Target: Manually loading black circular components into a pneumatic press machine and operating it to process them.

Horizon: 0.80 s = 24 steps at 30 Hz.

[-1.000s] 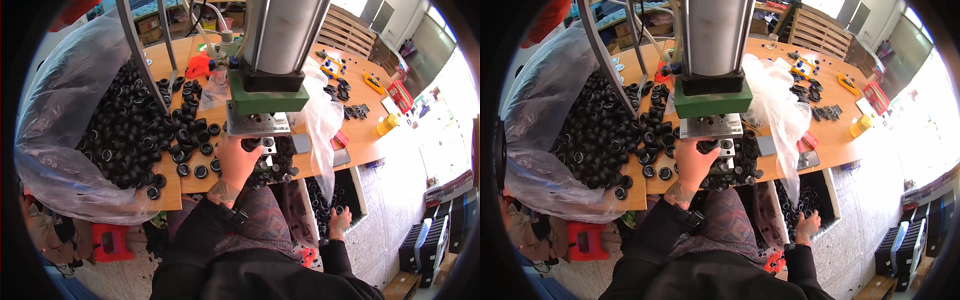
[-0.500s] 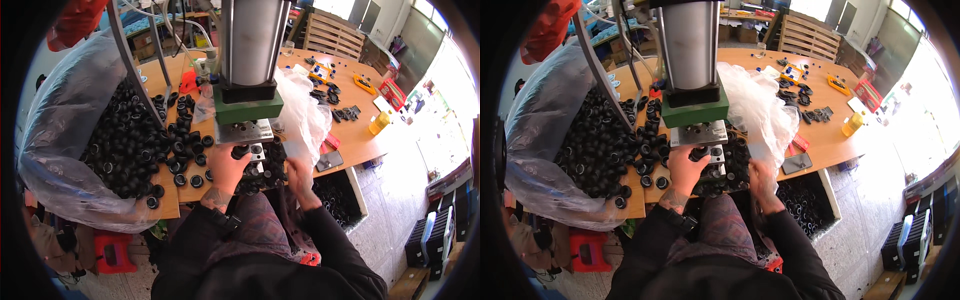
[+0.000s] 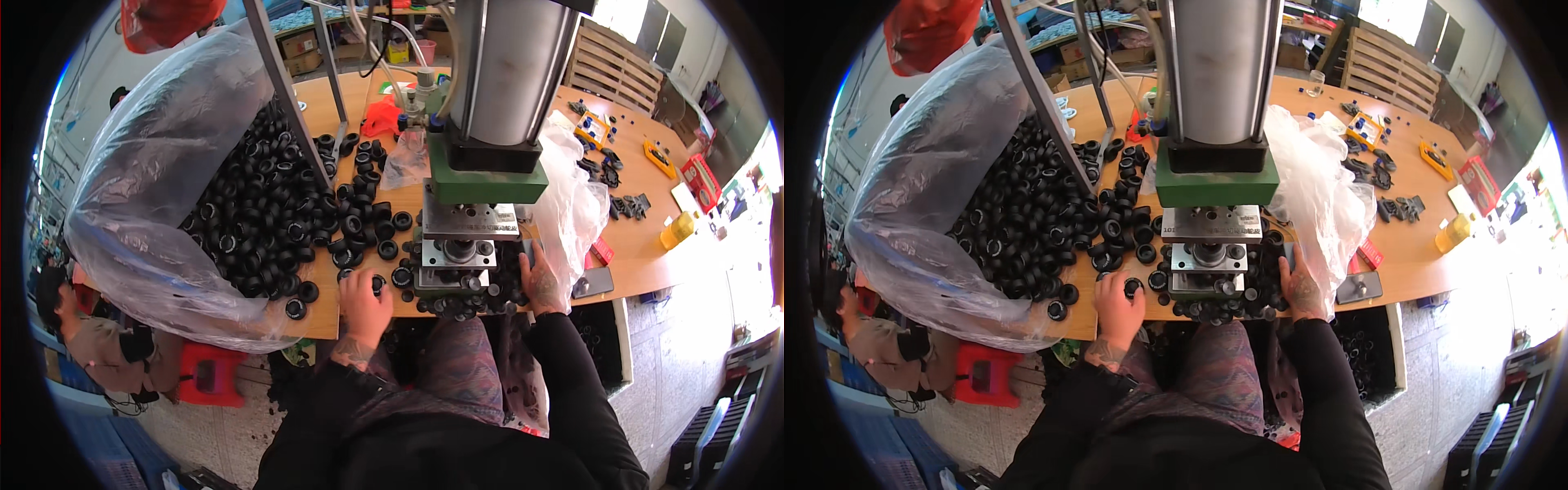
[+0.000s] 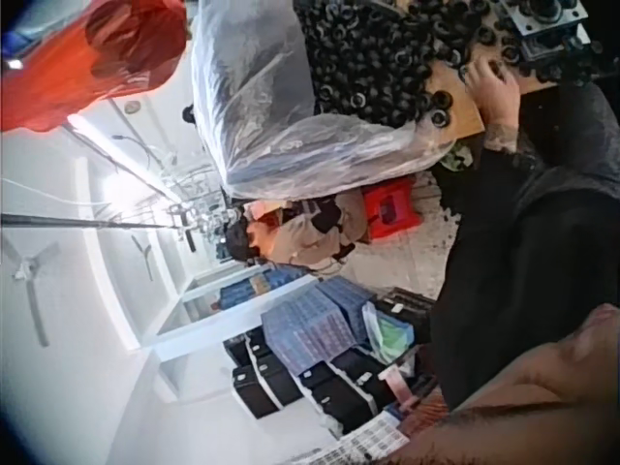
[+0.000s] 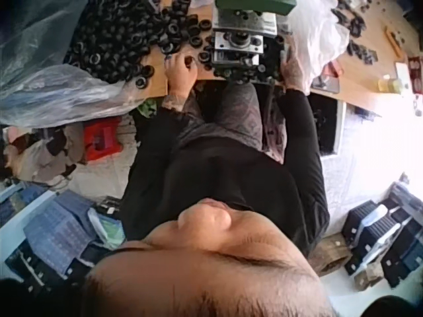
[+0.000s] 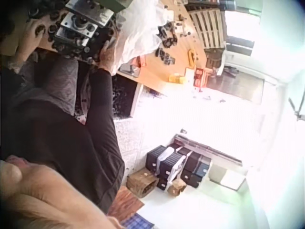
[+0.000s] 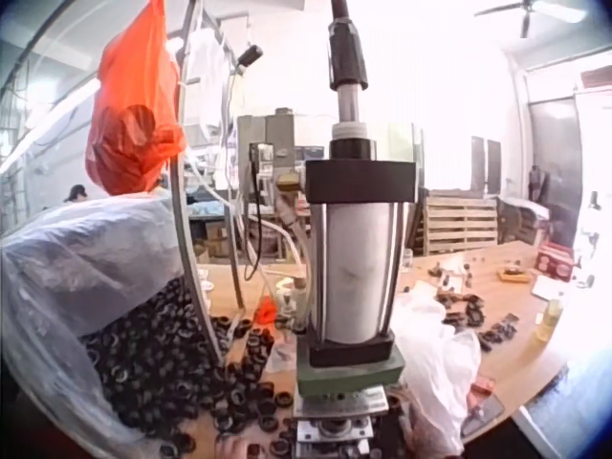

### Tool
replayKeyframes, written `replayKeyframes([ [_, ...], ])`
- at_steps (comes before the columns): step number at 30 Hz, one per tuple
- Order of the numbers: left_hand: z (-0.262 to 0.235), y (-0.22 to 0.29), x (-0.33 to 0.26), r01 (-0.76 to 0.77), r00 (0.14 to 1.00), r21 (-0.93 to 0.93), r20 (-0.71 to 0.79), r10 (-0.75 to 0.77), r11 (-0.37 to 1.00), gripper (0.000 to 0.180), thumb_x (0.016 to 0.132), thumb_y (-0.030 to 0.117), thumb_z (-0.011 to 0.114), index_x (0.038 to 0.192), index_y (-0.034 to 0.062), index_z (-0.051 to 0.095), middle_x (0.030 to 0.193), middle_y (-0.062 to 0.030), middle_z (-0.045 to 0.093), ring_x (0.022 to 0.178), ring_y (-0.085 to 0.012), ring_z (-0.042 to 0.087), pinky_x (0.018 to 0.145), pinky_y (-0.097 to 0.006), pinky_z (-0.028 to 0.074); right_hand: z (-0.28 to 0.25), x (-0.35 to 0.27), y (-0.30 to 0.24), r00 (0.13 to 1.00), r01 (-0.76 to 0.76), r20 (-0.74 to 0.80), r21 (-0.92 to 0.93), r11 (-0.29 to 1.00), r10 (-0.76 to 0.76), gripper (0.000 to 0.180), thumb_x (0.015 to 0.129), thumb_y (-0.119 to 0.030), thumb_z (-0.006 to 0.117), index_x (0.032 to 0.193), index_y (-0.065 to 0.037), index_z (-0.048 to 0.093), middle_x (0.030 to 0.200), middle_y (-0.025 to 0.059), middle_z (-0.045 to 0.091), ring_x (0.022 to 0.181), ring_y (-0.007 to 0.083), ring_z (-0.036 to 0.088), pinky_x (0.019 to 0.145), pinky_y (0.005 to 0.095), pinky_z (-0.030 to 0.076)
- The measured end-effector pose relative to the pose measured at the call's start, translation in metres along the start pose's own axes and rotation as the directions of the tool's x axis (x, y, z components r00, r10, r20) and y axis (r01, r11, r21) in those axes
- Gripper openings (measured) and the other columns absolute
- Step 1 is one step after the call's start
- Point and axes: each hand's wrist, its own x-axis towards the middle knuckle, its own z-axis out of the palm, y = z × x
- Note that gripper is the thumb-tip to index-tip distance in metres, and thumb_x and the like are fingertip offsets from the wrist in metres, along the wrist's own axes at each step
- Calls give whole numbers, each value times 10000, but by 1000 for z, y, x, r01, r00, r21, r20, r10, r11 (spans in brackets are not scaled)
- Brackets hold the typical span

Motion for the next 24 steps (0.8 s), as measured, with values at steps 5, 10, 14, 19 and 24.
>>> replayKeyframes([
  [5, -6, -28, 0, -127, 942, 164, 330, 67, 978, 560, 906, 212, 752, 1435, 93, 609, 1352, -154, 630, 1184, -370, 586, 984, -503, 474, -19, -2, -21, 1000, -22, 19, -46, 999, 23, 537, 1027, -426, 651, 1447, -93, 630, 1325, 262, 674, 1270, 452, 604, 1076, 546, 475],
  [10, -10, -17, 10, -191, 856, 128, 507, 101, 973, 523, 929, 129, 729, 1438, 92, 614, 1315, -175, 598, 1197, -397, 588, 995, -512, 501, -6, -24, -6, 995, 43, -96, 285, 957, -16, 384, 985, -195, 692, 1315, -1, 663, 1200, 240, 716, 1154, 462, 664, 1017, 514, 528],
  [14, -17, -1, 5, 44, 988, -349, 152, 10, 936, 449, 814, 67, 818, 1228, 54, 643, 1218, -161, 606, 1057, -394, 660, 902, -461, 556, -23, -29, -75, 907, 363, -383, 501, 785, -175, 215, 852, -102, 763, 1052, -24, 745, 1004, 148, 737, 1020, 367, 673, 926, 468, 531],
  [19, -37, 48, 14, 234, 970, -591, 90, -226, 772, 501, 823, 82, 896, 1250, 11, 643, 1092, -70, 702, 1003, -185, 675, 899, -337, 551, -55, -4, -177, 928, 328, -342, 556, 764, -150, 270, 781, -181, 840, 1017, -80, 756, 1033, 121, 740, 1055, 339, 623, 968, 462, 483],
  [24, -19, 77, 19, 211, 973, -828, 125, -196, 520, 446, 875, 18, 848, 1261, -19, 628, 1166, -74, 692, 1084, -153, 675, 978, -315, 548, -42, 3, -177, 971, 186, -222, 478, 859, -87, 434, 747, -189, 875, 1147, -92, 737, 1164, 70, 722, 1150, 374, 621, 1018, 509, 471],
])
